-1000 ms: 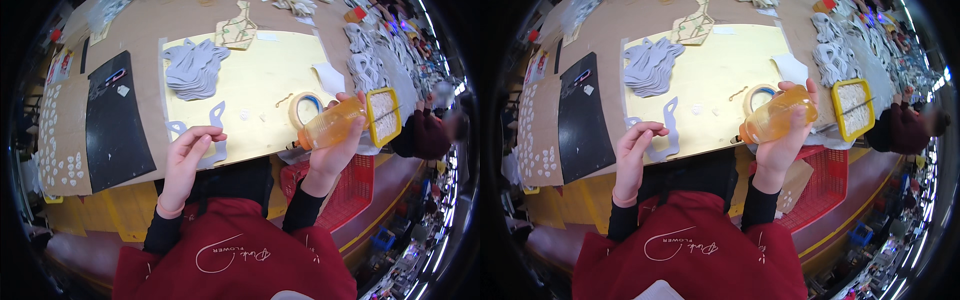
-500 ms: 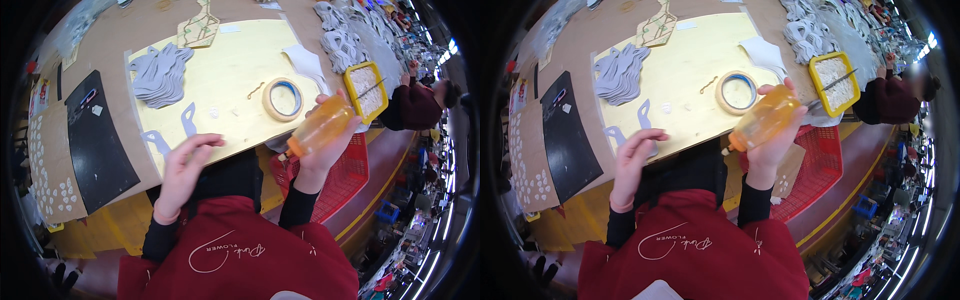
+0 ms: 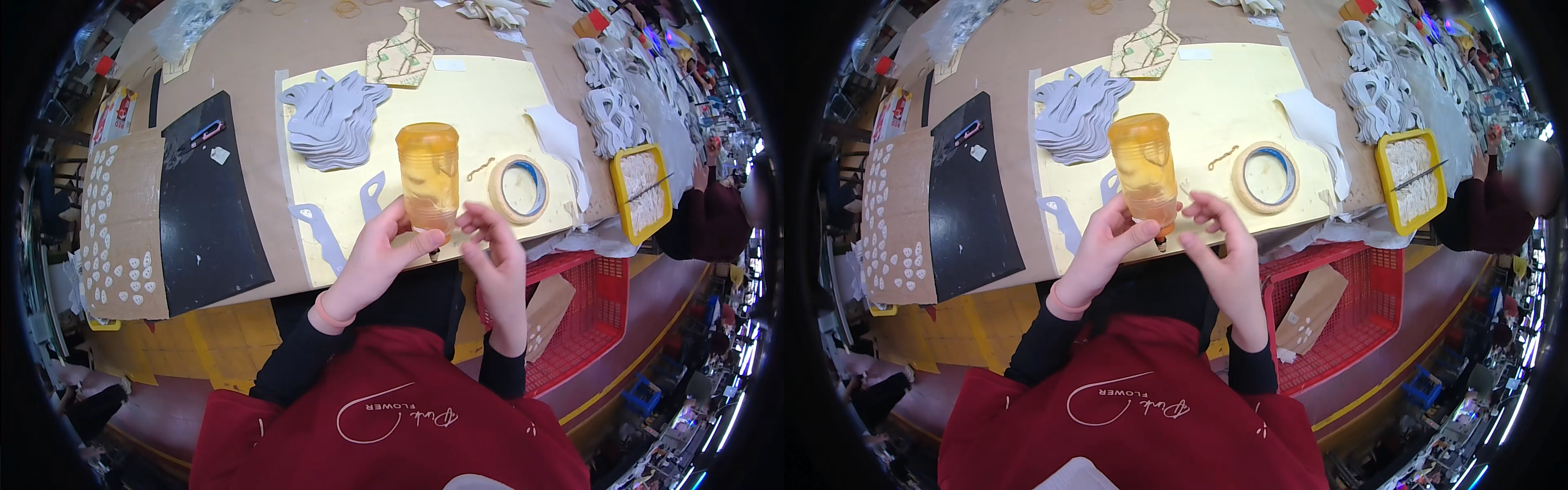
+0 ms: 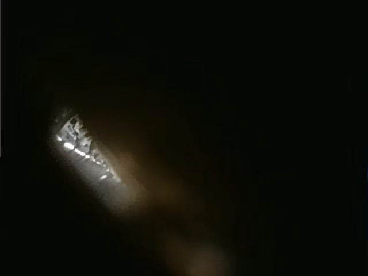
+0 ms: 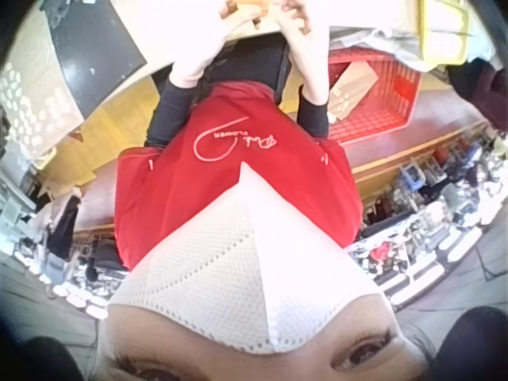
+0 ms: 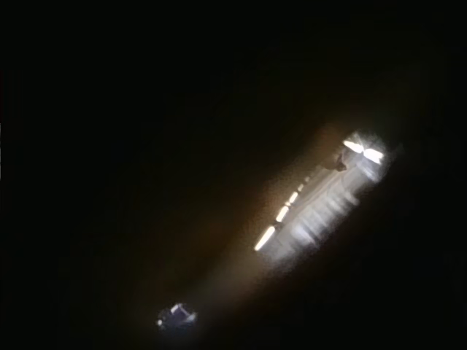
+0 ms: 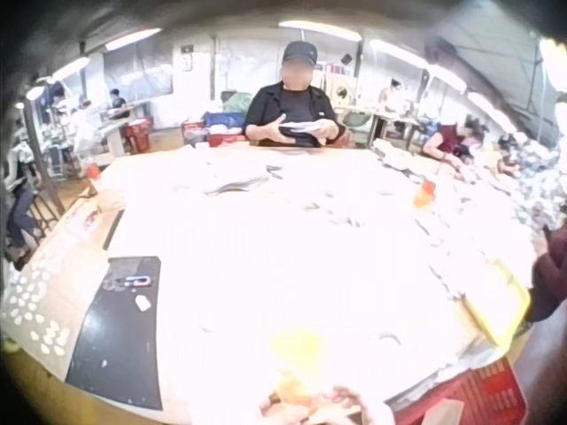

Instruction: The person applies glue from a yellow bottle to small white fabric pieces on a yellow work surface. They handle the pieces one at a time, squeeze glue onto them, and place them down, while other workers are visible in the background.

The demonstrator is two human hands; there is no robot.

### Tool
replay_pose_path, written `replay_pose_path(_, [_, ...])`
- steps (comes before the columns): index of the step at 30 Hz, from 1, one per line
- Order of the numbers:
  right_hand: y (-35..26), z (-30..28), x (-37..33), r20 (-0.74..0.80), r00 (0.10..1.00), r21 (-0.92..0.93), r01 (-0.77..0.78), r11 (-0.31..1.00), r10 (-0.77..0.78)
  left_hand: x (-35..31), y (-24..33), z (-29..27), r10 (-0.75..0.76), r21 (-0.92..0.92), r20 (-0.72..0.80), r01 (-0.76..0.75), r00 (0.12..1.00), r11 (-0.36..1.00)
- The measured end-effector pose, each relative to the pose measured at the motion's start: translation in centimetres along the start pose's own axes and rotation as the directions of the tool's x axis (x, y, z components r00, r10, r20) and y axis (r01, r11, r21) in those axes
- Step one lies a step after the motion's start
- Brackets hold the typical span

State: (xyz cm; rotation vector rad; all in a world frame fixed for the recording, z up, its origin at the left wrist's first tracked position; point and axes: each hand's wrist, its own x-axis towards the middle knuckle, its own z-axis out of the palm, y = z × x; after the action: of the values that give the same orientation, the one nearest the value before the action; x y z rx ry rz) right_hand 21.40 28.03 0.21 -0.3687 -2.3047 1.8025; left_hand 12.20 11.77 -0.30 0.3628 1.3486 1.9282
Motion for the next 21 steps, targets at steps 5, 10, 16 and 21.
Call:
replay_pose_path(5, [-0.3, 1.5, -1.0, 0.006, 0.999, -0.253, 0.040, 0.967, -0.039, 0.0, -0.9, 0.3, 0.035, 0.094, -0.031, -0.032, 0.999, 0.995])
replay_pose_path(10, [1.9, 2.7, -1.7, -0.074, 0.997, -0.047, 0.023, 0.999, -0.026, -0.3, -1.2, 1.5, 0.215, 0.357, 0.016, -0.207, 0.976, 0.911])
replay_pose_path(16, [1.3, 4.6, -2.4, -0.134, 0.978, 0.440, -0.085, 0.894, 0.160, -0.8, -1.0, 2.6, 0.176, 0.339, 0.037, -0.178, 0.984, 0.924])
replay_pose_path(21, [2.5, 4.4, -3.4, -0.109, 0.980, 0.395, -0.109, 0.912, 0.164, -0.7, -1.5, 3.5, 0.194, 0.235, -0.003, -0.188, 0.981, 0.954])
